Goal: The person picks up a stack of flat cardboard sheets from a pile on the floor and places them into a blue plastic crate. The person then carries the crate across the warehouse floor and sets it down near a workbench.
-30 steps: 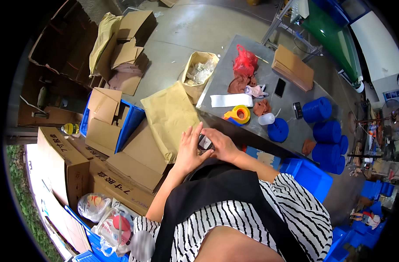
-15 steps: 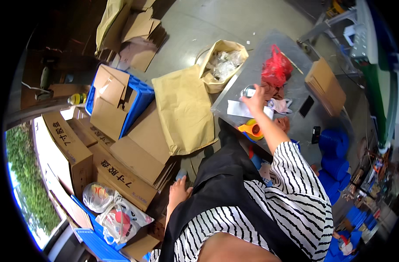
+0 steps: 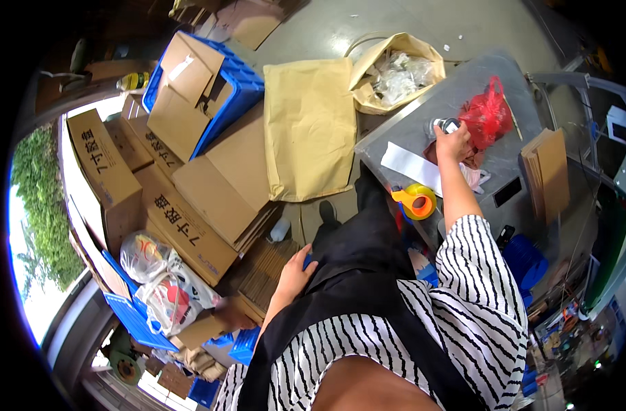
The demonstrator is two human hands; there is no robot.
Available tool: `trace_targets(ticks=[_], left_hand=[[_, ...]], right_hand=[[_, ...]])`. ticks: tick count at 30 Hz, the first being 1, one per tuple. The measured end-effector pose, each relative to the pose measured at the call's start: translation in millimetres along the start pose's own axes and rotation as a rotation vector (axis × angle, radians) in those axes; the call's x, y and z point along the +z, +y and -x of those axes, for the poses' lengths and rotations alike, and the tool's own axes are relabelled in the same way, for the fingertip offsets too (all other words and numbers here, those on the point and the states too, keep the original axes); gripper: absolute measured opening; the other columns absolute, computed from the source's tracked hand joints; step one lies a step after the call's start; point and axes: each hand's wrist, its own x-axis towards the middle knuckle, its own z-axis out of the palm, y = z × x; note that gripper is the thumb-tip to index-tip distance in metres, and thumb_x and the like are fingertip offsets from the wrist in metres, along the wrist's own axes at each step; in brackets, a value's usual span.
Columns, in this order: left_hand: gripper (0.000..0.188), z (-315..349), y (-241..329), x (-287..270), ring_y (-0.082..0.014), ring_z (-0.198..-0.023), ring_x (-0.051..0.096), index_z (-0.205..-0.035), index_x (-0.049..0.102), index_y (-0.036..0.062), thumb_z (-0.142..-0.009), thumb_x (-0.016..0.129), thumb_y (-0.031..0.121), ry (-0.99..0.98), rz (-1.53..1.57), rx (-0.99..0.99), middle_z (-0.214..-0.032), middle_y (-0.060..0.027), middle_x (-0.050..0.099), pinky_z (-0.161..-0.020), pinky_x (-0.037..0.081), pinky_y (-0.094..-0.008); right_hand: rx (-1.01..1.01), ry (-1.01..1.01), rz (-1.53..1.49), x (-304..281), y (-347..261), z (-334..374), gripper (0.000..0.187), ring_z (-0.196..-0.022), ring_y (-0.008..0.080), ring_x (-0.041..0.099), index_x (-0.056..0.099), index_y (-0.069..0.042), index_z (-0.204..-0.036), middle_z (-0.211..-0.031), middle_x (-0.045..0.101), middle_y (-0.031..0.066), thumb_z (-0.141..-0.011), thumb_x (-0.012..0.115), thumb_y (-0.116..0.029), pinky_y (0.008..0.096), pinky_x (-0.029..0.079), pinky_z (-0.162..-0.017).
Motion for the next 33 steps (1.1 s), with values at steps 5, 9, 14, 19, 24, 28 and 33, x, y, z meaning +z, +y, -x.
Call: trace_targets(ticks=[5,9,14,19,24,28,33], left_hand=[[0.052,-13,-37,0,-0.0357,-0.114,0.052,-0.131,0.047,0.0065,-0.085,0.063,0.024,0.007,0.034,-0.002,-0.125,-0.0191,0.055,-0.097,0.043,-0.0396],[0.049,-37,-101,8,-0.0345,-0.112,0.054,-0.128,0.051,0.0072,-0.084,0.064,0.024,0.055,0.048,-0.048,-0.122,-0.0186,0.056,-0.094,0.044,-0.0391],[0.051,-129,-232,30,-0.0331,-0.113,0.054,-0.126,0.053,0.0078,-0.083,0.064,0.033,0.038,0.052,-0.197,-0.122,-0.0181,0.057,-0.097,0.042,-0.0389],[0.056,-269,-313,2,-0.0318,-0.116,0.053,-0.126,0.053,0.0028,-0.082,0.063,0.035,0.092,0.128,-0.340,-0.123,-0.0197,0.057,-0.097,0.042,-0.0384],[0.037,-393,-391,-2,-0.0203,-0.089,0.056,-0.114,0.063,0.0082,-0.084,0.061,0.030,0.239,0.836,-0.394,-0.105,-0.0088,0.061,-0.081,0.044,-0.0336],[0.021,-469,-437,14,-0.0232,-0.095,0.056,-0.091,0.067,0.0089,-0.083,0.062,0.028,0.204,0.757,-0.302,-0.110,-0.0111,0.057,-0.082,0.047,-0.0355],[0.018,-480,-403,20,-0.0245,-0.076,0.064,-0.089,0.070,0.0050,-0.084,0.058,0.017,0.127,0.775,-0.383,-0.088,-0.0127,0.069,-0.073,0.050,-0.0343]], right_hand=[[-0.175,0.127,0.006,4,10,25,0.103,-0.132,0.0450,0.027,0.022,-0.007,-0.144,-0.144,0.026,0.0276,-0.065,0.081,-0.037,0.0545,0.022,-0.107],[-0.709,0.159,-0.087,-12,-9,93,0.090,-0.136,0.0472,0.017,0.023,-0.007,-0.145,-0.149,0.017,0.0251,-0.075,0.074,-0.031,0.0564,0.016,-0.109],[-0.904,-0.698,-0.188,3,5,233,0.052,-0.132,0.0369,0.034,0.052,-0.007,-0.125,-0.138,0.042,0.0171,-0.075,0.068,-0.012,0.0473,0.033,-0.105],[-0.590,-1.139,0.566,68,78,338,0.067,-0.139,0.0404,0.012,0.047,-0.023,-0.133,-0.154,0.012,0.0107,-0.074,0.072,-0.042,0.0655,0.027,-0.101],[-0.635,-1.053,0.657,121,65,348,0.066,-0.138,0.0406,0.017,0.050,-0.025,-0.131,-0.152,0.020,0.0090,-0.073,0.071,-0.047,0.0559,0.036,-0.099],[-0.730,-0.928,0.534,135,65,331,0.059,-0.132,0.0382,0.030,0.059,-0.019,-0.120,-0.143,0.036,0.0091,-0.067,0.076,-0.041,0.0540,0.039,-0.096],[-0.775,-0.867,0.518,141,63,334,0.056,-0.132,0.0363,0.032,0.061,-0.020,-0.118,-0.141,0.039,0.0081,-0.068,0.075,-0.040,0.0516,0.039,-0.097]])
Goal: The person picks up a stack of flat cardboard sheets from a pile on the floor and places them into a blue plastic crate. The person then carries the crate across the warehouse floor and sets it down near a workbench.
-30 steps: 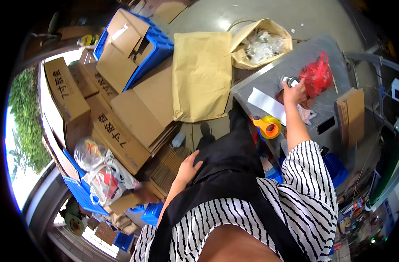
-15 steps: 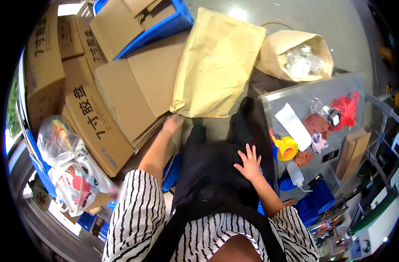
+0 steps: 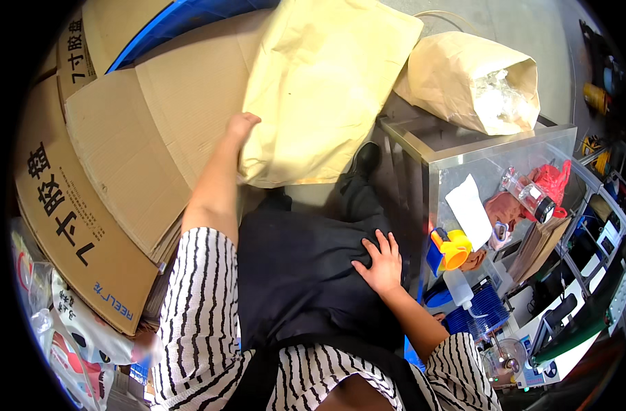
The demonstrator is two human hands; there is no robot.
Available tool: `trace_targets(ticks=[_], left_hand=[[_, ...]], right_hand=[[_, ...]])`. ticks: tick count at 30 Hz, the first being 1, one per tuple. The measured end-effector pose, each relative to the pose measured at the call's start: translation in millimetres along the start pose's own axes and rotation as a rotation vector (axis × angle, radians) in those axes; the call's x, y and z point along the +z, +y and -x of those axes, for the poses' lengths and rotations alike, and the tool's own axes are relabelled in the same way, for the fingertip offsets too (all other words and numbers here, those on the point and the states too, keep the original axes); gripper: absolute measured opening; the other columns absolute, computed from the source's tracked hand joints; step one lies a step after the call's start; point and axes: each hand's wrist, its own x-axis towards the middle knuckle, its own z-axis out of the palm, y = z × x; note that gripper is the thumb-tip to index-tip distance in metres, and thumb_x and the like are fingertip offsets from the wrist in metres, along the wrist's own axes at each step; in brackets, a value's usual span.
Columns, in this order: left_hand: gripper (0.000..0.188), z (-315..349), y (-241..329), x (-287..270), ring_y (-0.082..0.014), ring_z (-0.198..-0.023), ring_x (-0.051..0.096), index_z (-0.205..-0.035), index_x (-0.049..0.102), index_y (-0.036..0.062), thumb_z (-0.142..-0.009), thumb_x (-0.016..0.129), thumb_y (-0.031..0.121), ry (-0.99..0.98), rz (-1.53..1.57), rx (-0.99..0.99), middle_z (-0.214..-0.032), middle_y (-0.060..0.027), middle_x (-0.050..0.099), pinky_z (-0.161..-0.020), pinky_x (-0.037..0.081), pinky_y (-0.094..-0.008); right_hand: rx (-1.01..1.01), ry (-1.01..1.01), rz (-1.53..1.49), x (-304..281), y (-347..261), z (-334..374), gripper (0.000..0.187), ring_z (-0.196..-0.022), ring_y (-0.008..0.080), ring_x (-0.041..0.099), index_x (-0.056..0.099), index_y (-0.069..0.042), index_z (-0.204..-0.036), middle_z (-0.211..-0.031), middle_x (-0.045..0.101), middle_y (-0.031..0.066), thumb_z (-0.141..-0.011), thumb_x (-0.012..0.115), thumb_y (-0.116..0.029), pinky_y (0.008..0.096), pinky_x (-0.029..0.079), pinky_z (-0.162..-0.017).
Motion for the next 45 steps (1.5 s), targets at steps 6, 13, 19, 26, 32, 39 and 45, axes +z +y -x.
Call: trace_targets(ticks=[6,13,19,26,32,39,45], left_hand=[[0.016,163,37,48,-0.0319,-0.081,0.061,-0.084,0.069,0.0061,-0.084,0.059,0.019,0.429,-0.703,0.738,-0.089,-0.0179,0.065,-0.074,0.046,-0.0415],[0.015,386,63,14,-0.0289,-0.112,0.057,-0.090,0.066,0.0052,-0.075,0.063,0.006,0.596,-0.807,1.174,-0.094,-0.0125,0.065,-0.084,0.045,-0.0430],[0.025,476,44,-18,-0.0275,-0.118,0.052,-0.103,0.066,0.0061,-0.079,0.060,0.010,0.632,-0.948,1.167,-0.116,-0.0124,0.061,-0.094,0.043,-0.0418],[0.016,533,19,-38,-0.0286,-0.124,0.047,-0.088,0.066,0.0046,-0.078,0.058,0.015,0.698,-0.937,1.269,-0.125,-0.0130,0.056,-0.103,0.036,-0.0446],[0.033,556,-18,-71,-0.0289,-0.128,0.042,-0.110,0.064,0.0093,-0.077,0.062,0.016,0.554,-1.010,1.251,-0.130,-0.0112,0.052,-0.107,0.032,-0.0446],[0.035,571,-26,-96,-0.0339,-0.137,0.027,-0.108,0.069,0.0218,-0.073,0.073,0.024,0.192,-0.732,1.249,-0.147,-0.0148,0.032,-0.108,0.031,-0.0430],[0.022,563,60,-107,-0.0377,-0.129,0.039,-0.104,0.068,0.0103,-0.082,0.064,0.015,0.529,-0.203,1.198,-0.139,-0.0206,0.041,-0.103,0.037,-0.0417]], right_hand=[[0.078,-0.097,-0.003,12,-12,11,0.058,-0.134,0.0346,0.028,0.059,-0.020,-0.121,-0.143,0.038,0.0074,-0.070,0.074,-0.043,0.0523,0.034,-0.103],[0.205,-0.161,-0.634,11,-14,-24,0.066,-0.137,0.0280,0.026,0.051,-0.017,-0.131,-0.144,0.038,0.0078,-0.078,0.064,-0.055,0.0522,0.029,-0.105],[-0.071,0.191,-1.587,-246,-175,-70,0.099,-0.143,0.0333,0.000,0.005,-0.016,-0.150,-0.157,0.003,0.0085,-0.080,0.042,-0.076,0.0656,0.005,-0.105],[-0.040,0.654,-0.943,-303,-240,-81,0.094,-0.117,0.0339,0.049,0.022,0.004,-0.141,-0.131,0.045,0.0241,-0.066,0.078,-0.007,0.0360,0.042,-0.097],[-0.100,0.417,-1.332,-288,-238,-27,0.046,-0.089,0.0242,0.060,0.049,0.000,-0.117,-0.103,0.060,0.0124,-0.073,0.058,0.010,0.0350,0.050,-0.069],[-0.390,0.502,-1.170,-299,-272,71,0.059,-0.096,0.0212,0.058,0.041,-0.002,-0.128,-0.110,0.056,0.0106,-0.073,0.061,0.007,0.0310,0.049,-0.078],[-0.534,0.704,-0.672,-264,-262,141,0.049,-0.091,0.0325,0.061,0.043,-0.001,-0.121,-0.102,0.061,0.0189,-0.077,0.062,-0.009,0.0390,0.049,-0.078]])
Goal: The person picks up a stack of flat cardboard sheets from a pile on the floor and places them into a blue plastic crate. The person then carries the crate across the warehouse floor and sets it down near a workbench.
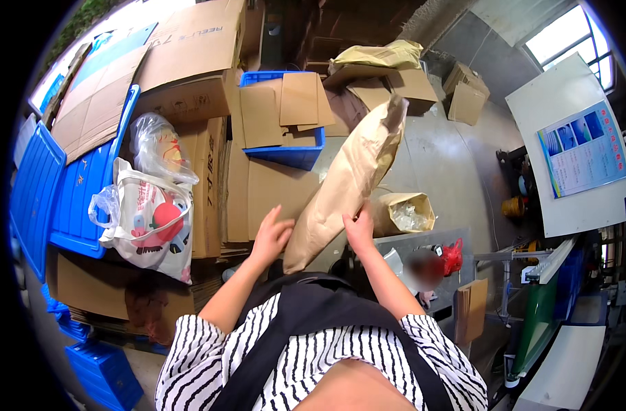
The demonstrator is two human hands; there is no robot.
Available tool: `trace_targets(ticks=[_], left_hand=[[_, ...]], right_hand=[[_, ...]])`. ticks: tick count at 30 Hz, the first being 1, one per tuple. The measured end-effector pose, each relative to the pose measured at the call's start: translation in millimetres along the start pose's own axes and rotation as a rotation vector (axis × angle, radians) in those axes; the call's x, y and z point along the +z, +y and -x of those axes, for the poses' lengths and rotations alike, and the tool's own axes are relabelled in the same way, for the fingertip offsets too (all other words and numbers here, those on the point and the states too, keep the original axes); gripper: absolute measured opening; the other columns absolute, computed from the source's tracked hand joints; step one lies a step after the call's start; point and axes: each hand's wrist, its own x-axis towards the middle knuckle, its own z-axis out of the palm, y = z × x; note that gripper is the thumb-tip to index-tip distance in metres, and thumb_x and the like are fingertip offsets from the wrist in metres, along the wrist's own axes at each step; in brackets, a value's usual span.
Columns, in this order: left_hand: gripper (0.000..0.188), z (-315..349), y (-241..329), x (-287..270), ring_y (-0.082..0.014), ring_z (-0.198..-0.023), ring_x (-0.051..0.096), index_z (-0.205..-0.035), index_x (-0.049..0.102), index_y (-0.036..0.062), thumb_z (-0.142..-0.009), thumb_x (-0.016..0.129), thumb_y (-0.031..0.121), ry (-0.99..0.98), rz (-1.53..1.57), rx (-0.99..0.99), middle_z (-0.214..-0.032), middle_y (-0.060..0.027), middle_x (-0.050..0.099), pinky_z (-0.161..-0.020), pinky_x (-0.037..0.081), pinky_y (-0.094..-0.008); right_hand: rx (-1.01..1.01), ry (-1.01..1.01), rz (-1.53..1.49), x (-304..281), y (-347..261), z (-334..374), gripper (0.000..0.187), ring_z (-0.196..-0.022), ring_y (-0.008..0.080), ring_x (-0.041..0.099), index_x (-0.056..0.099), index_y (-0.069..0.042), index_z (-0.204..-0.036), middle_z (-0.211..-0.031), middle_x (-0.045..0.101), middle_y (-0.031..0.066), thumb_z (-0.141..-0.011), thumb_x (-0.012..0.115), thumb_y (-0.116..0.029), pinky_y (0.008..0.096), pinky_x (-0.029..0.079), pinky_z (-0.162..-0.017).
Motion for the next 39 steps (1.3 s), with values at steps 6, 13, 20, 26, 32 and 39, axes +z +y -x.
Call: trace_targets(ticks=[6,13,20,26,32,39], left_hand=[[0.070,-102,41,-20,-0.0251,-0.135,0.029,-0.145,0.028,0.0165,-0.089,0.052,0.051,-0.081,0.920,-0.544,-0.147,-0.0075,0.032,-0.105,0.026,-0.0512],[0.093,-123,20,47,-0.0257,-0.110,0.054,-0.148,0.003,0.0076,-0.081,0.067,0.013,-0.120,0.966,-0.711,-0.134,-0.0183,0.044,-0.087,0.048,-0.0342],[0.036,-75,4,73,-0.0195,-0.079,0.058,-0.125,0.045,0.0065,-0.089,0.049,0.002,-0.107,1.040,-0.818,-0.093,-0.0083,0.056,-0.066,0.051,-0.0344],[0.051,-37,21,95,-0.0180,-0.102,0.056,-0.142,0.033,0.0092,-0.093,0.047,0.006,-0.063,1.076,-0.713,-0.118,-0.0078,0.057,-0.088,0.046,-0.0317],[0.056,-42,67,96,-0.0196,-0.126,0.040,-0.147,0.026,0.0099,-0.095,0.047,0.009,-0.218,1.067,-0.583,-0.142,-0.0117,0.040,-0.104,0.032,-0.0293],[0.065,-17,54,80,-0.0175,-0.134,0.028,-0.149,0.014,0.0066,-0.095,0.049,0.012,-0.232,0.949,-0.459,-0.148,-0.0093,0.030,-0.109,0.024,-0.0294]], right_hand=[[0.089,-0.244,0.213,11,45,77,0.062,-0.091,0.0439,0.059,0.036,0.001,-0.133,-0.098,0.060,0.0278,-0.079,0.060,-0.016,0.0467,0.048,-0.076],[0.026,-0.566,0.276,1,64,101,0.058,-0.103,0.0432,0.054,0.038,-0.009,-0.133,-0.111,0.059,0.0236,-0.080,0.061,-0.017,0.0449,0.046,-0.085],[-0.006,-0.739,0.294,-26,107,101,0.057,-0.104,0.0375,0.056,0.041,-0.007,-0.132,-0.112,0.058,0.0208,-0.078,0.061,-0.009,0.0402,0.046,-0.088],[0.589,-0.239,-0.350,-44,82,27,0.058,-0.118,0.0218,0.048,0.037,-0.012,-0.140,-0.131,0.050,0.0069,-0.092,0.055,-0.039,0.0370,0.042,-0.090],[0.346,-0.102,-0.495,-38,45,-61,0.086,-0.122,0.0278,0.043,0.015,-0.008,-0.147,-0.137,0.039,0.0171,-0.083,0.070,-0.026,0.0382,0.038,-0.098],[0.261,0.158,-0.265,-53,45,-70,0.061,-0.112,0.0230,0.053,0.039,-0.003,-0.135,-0.128,0.051,0.0142,-0.077,0.046,0.013,0.0315,0.043,-0.094]])
